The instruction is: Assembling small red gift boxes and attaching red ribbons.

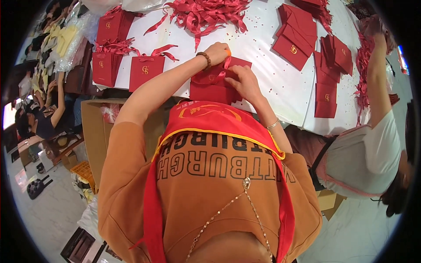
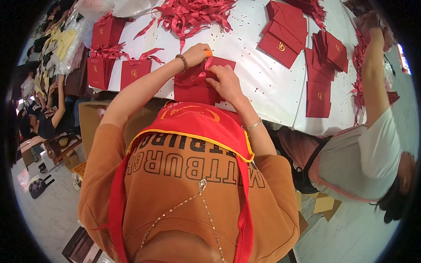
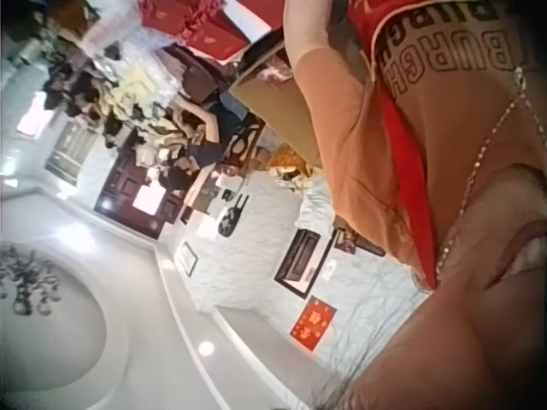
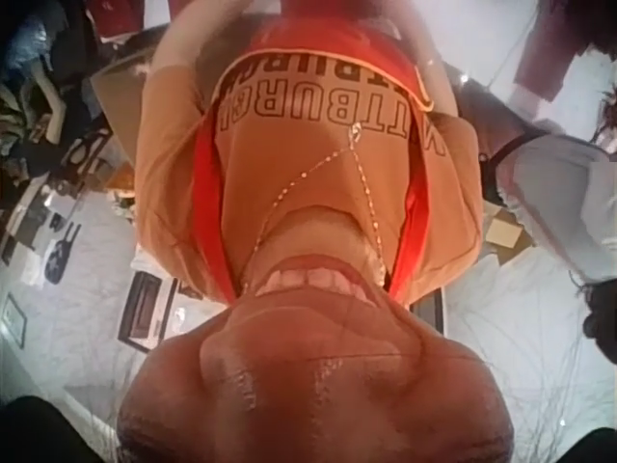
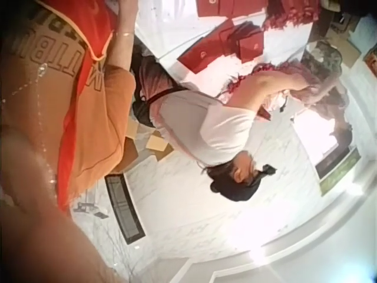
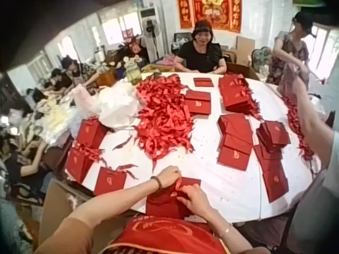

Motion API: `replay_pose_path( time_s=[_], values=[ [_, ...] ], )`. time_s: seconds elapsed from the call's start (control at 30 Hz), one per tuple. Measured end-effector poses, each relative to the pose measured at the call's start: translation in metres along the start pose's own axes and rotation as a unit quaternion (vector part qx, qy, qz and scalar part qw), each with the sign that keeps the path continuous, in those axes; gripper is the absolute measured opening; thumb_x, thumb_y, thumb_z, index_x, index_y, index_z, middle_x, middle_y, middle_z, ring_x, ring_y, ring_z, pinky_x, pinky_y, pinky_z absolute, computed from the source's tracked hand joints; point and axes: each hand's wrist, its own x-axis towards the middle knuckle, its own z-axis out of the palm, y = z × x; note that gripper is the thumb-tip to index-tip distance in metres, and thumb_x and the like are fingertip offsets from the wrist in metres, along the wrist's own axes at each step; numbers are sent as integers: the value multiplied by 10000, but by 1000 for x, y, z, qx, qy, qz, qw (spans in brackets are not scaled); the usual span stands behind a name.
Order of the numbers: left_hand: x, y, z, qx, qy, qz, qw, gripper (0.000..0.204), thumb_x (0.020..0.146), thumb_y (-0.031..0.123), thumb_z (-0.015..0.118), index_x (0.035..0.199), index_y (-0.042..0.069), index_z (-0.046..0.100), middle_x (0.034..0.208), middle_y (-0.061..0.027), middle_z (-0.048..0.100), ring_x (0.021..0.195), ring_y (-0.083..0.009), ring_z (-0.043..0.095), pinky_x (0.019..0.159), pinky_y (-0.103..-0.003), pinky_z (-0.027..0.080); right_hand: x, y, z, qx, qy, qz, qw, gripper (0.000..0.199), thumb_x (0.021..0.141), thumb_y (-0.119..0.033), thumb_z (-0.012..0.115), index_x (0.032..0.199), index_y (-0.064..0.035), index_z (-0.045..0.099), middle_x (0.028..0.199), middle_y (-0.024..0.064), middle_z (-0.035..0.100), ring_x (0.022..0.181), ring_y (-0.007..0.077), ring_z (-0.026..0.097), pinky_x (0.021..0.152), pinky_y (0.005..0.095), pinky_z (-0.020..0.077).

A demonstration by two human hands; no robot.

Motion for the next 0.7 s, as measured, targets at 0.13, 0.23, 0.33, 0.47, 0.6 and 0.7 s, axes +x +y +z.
replay_pose_path(
  time_s=[0.13, 0.23, 0.33, 0.47, 0.6, 0.7],
  values=[
    [9, 6, -1, -139, -76, -115, 981, 158, 741, 169, 542, 773, 20, 580, 624, -69, 540, 496, -117, 483, 442, -248, 368, 3, 0, -2, 42, -25, 39, 998, 215, 743, -141, 624, 935, -70, 559, 789, 110, 579, 742, 306, 521, 654, 388, 424],
    [24, -9, -11, 100, 58, 127, 985, 119, 733, 110, 541, 782, 14, 592, 599, -62, 521, 469, -132, 483, 422, -258, 365, 4, 3, -2, 58, -55, 12, 997, 220, 740, -118, 623, 946, -67, 564, 776, 125, 575, 738, 318, 532, 650, 395, 430],
    [37, 0, -54, -107, 39, 19, 993, 99, 804, 94, 524, 809, 24, 594, 615, -19, 547, 479, -95, 498, 381, -259, 321, 5, 5, -7, 68, -67, -3, 995, 224, 743, -100, 621, 959, -68, 574, 778, 144, 571, 738, 317, 541, 653, 378, 437],
    [18, 12, -64, -441, -57, -95, 890, 196, 876, 216, 481, 878, 59, 598, 849, -15, 618, 729, -78, 575, 557, -209, 371, -4, 8, -11, 185, -83, 82, 976, 215, 759, -81, 623, 967, -52, 581, 796, 107, 588, 731, 214, 562, 654, 302, 440],
    [-7, -33, -58, -553, -27, -54, 831, 243, 889, 258, 470, 979, 69, 592, 1000, -88, 601, 849, -176, 590, 679, -322, 484, 5, 3, -22, 339, -94, 125, 928, 162, 766, -90, 650, 895, -17, 584, 803, 21, 572, 771, 93, 540, 667, 235, 424],
    [-39, -74, -4, -647, -237, -34, 724, 404, 911, 289, 433, 1234, 47, 435, 1116, -116, 550, 1027, -222, 540, 902, -334, 433, 20, -1, -21, 523, -83, 119, 840, 137, 745, -43, 657, 870, -45, 603, 904, 28, 592, 841, 108, 554, 756, 243, 445]
  ],
)
